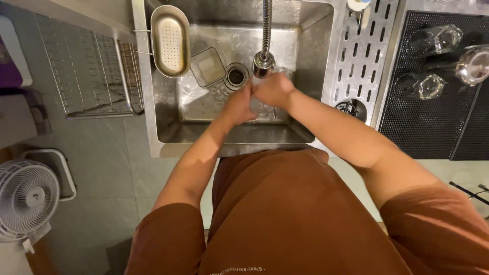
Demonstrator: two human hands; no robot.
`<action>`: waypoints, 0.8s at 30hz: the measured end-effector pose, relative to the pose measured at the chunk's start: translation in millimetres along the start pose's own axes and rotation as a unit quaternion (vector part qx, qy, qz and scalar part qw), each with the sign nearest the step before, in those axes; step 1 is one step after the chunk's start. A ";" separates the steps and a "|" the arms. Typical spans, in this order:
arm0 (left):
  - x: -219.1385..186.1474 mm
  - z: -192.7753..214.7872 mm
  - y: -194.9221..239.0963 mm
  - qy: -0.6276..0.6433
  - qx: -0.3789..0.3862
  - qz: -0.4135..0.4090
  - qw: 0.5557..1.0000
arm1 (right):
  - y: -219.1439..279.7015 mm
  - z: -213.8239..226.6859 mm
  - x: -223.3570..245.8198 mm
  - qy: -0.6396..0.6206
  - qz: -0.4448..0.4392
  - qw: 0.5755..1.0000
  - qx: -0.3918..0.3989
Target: The person washes various items in a stainless steel sink using a colorful brush and running water. They scrub and rinse several clear glasses, a metal shaker, a spoon, and a rectangular plastic container, placing the cleaned items on a drying rack to the right.
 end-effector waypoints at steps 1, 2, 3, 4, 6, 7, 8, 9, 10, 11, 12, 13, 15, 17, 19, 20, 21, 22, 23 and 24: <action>-1.1 7.0 0.8 0.024 -0.083 -0.039 0.995 | 0.8 -18.4 -8.4 -0.010 -0.032 0.999 0.032; -0.8 13.3 4.4 0.049 -0.166 -0.077 0.982 | 2.3 -37.2 -16.5 -0.020 -0.064 0.996 0.065; 1.9 5.7 0.1 0.048 -0.162 -0.077 0.983 | 0.8 -5.8 -27.9 -0.023 -0.067 0.995 0.066; 6.5 7.6 -0.5 0.039 -0.220 -0.069 0.972 | 11.4 -2.7 -46.7 -0.321 -0.187 0.918 0.139; 1.6 10.6 -0.7 0.031 -0.275 -0.063 0.959 | 34.4 -1.8 -42.5 -0.581 -0.290 0.735 0.194; 9.1 17.7 -0.9 0.065 -0.288 0.004 0.955 | 46.8 -13.2 -36.6 -0.670 -0.359 0.630 0.159; 16.9 23.7 0.7 0.099 -0.299 0.071 0.946 | 58.3 -23.8 -27.9 -0.743 -0.419 0.508 0.121; 13.4 28.5 0.3 0.099 -0.299 0.071 0.947 | 61.5 -9.5 -23.5 -0.743 -0.419 0.507 0.120; 13.6 34.8 1.1 0.173 -0.304 0.063 0.935 | 68.1 4.8 -27.7 -0.773 -0.475 0.421 0.015; 13.7 38.9 2.5 0.248 -0.308 0.058 0.917 | 78.0 18.5 -30.7 -0.785 -0.519 0.327 -0.087; 11.3 35.6 1.7 0.250 -0.310 0.060 0.915 | 87.2 5.8 -23.6 -0.785 -0.518 0.329 -0.085; 7.9 34.8 1.7 0.315 -0.308 0.024 0.898 | 104.9 -7.7 -24.8 -0.759 -0.562 0.289 -0.159; 5.1 29.8 -3.6 0.377 -0.305 -0.013 0.874 | 125.4 -24.7 -19.5 -0.726 -0.598 0.247 -0.233; 11.7 -0.8 -25.9 0.398 -0.205 0.056 0.892 | 127.3 -40.8 7.3 -0.763 -0.592 0.083 -0.245; -2.4 2.9 -20.1 0.405 -0.194 0.068 0.891 | 116.4 -69.3 17.0 -0.779 -0.567 0.057 -0.262; -8.2 3.1 -16.7 0.412 -0.183 0.081 0.889 | 108.8 -82.4 22.8 -0.794 -0.540 0.032 -0.277; -3.2 1.1 -19.0 0.410 -0.182 0.081 0.890 | 107.1 -77.6 22.9 -0.794 -0.540 0.029 -0.278; 0.3 1.2 -20.5 0.412 -0.187 0.070 0.889 | 112.3 -75.0 24.1 -0.771 -0.578 0.046 -0.263; 4.2 3.4 -22.9 0.412 -0.193 0.058 0.888 | 115.8 -72.0 23.4 -0.747 -0.613 0.064 -0.248; 5.1 5.3 -23.5 0.409 -0.193 0.057 0.890 | 125.1 -102.6 30.3 -0.748 -0.612 0.061 -0.249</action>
Point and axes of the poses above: each hand's wrist, its own y-axis away from the middle knuckle, its own z-axis out of the back of the hand, x = y × z, the point moved 9 cm from there along -y, towards the middle knuckle, and after that the axes turned 9 degrees about z, right-handed, at the moved point
